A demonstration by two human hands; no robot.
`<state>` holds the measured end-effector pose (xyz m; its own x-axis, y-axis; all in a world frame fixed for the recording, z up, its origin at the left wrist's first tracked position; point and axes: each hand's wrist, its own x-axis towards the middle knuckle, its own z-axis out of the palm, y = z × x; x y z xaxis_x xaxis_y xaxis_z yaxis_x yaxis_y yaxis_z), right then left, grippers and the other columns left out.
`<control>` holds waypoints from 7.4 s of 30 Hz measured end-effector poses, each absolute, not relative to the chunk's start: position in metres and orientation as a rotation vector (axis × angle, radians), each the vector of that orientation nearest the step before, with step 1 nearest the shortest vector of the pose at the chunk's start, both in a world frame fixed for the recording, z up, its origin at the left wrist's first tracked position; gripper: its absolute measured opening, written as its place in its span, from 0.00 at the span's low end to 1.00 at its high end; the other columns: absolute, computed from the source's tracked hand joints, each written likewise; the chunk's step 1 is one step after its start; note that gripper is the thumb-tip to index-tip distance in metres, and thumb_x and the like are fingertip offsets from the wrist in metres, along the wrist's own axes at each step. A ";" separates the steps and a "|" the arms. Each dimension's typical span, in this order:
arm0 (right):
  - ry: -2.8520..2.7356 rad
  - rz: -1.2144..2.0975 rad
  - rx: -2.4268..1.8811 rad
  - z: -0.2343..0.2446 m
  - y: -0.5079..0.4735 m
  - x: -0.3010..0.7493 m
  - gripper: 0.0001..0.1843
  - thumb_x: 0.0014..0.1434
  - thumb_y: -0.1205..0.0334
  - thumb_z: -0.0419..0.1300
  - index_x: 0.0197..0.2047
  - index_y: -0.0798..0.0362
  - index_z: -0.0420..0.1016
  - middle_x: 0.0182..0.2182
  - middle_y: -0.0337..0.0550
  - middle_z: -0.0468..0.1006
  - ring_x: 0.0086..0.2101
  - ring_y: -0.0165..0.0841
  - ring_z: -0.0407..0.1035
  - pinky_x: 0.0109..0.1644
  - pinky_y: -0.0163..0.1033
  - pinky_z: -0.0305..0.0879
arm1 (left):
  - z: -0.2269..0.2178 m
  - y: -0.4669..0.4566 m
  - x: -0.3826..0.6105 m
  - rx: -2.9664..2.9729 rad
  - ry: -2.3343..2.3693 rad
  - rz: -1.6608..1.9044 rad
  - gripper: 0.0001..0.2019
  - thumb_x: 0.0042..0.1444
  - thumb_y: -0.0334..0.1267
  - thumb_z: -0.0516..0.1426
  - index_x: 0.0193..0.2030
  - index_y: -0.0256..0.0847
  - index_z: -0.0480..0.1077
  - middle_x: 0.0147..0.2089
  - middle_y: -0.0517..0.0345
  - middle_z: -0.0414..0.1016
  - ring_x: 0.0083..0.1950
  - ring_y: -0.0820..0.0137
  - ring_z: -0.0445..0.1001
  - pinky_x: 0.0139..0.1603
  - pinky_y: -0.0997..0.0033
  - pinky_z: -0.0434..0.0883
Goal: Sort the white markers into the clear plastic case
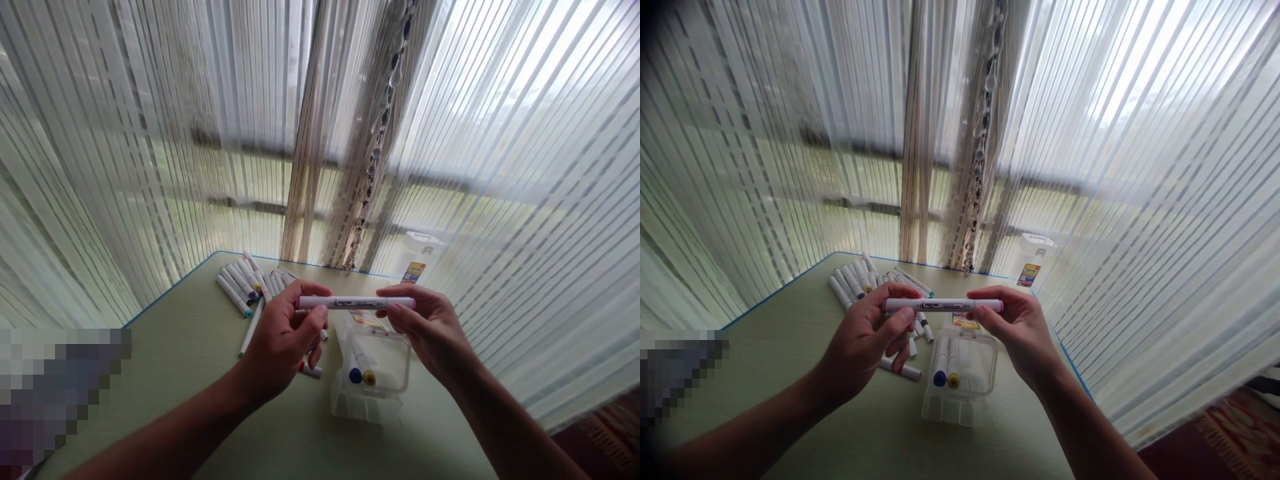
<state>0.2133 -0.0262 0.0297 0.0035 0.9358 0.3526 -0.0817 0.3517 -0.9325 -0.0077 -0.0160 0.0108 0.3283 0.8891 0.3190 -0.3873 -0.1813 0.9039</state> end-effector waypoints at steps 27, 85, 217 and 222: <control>-1.350 0.924 -0.950 0.030 -0.027 0.212 0.09 0.50 0.57 0.75 0.34 0.52 0.87 0.23 0.44 0.80 0.23 0.29 0.66 0.24 0.34 0.55 | 0.012 -0.018 -0.007 1.280 0.541 1.206 0.07 0.63 0.41 0.58 0.41 0.40 0.65 0.20 0.72 0.59 0.18 0.79 0.55 0.15 0.79 0.65; -1.378 1.078 -0.952 0.034 -0.022 0.219 0.11 0.53 0.56 0.72 0.37 0.54 0.87 0.22 0.46 0.81 0.19 0.25 0.56 0.23 0.33 0.47 | 0.020 -0.009 -0.014 1.283 0.561 1.159 0.08 0.62 0.40 0.57 0.41 0.37 0.68 0.19 0.73 0.54 0.18 0.80 0.51 0.16 0.79 0.67; -1.268 1.155 -0.792 0.041 -0.023 0.219 0.11 0.48 0.57 0.74 0.34 0.53 0.87 0.20 0.45 0.81 0.15 0.23 0.57 0.18 0.30 0.49 | 0.025 -0.008 -0.020 1.222 0.501 1.203 0.12 0.59 0.35 0.62 0.47 0.30 0.78 0.33 0.49 0.82 0.18 0.81 0.64 0.16 0.79 0.68; -1.251 1.201 -0.794 0.041 -0.023 0.219 0.10 0.49 0.57 0.74 0.32 0.54 0.87 0.19 0.47 0.81 0.16 0.24 0.62 0.17 0.28 0.51 | 0.025 -0.008 -0.019 1.185 0.494 1.192 0.12 0.60 0.36 0.61 0.46 0.29 0.79 0.32 0.47 0.82 0.18 0.80 0.64 0.16 0.78 0.68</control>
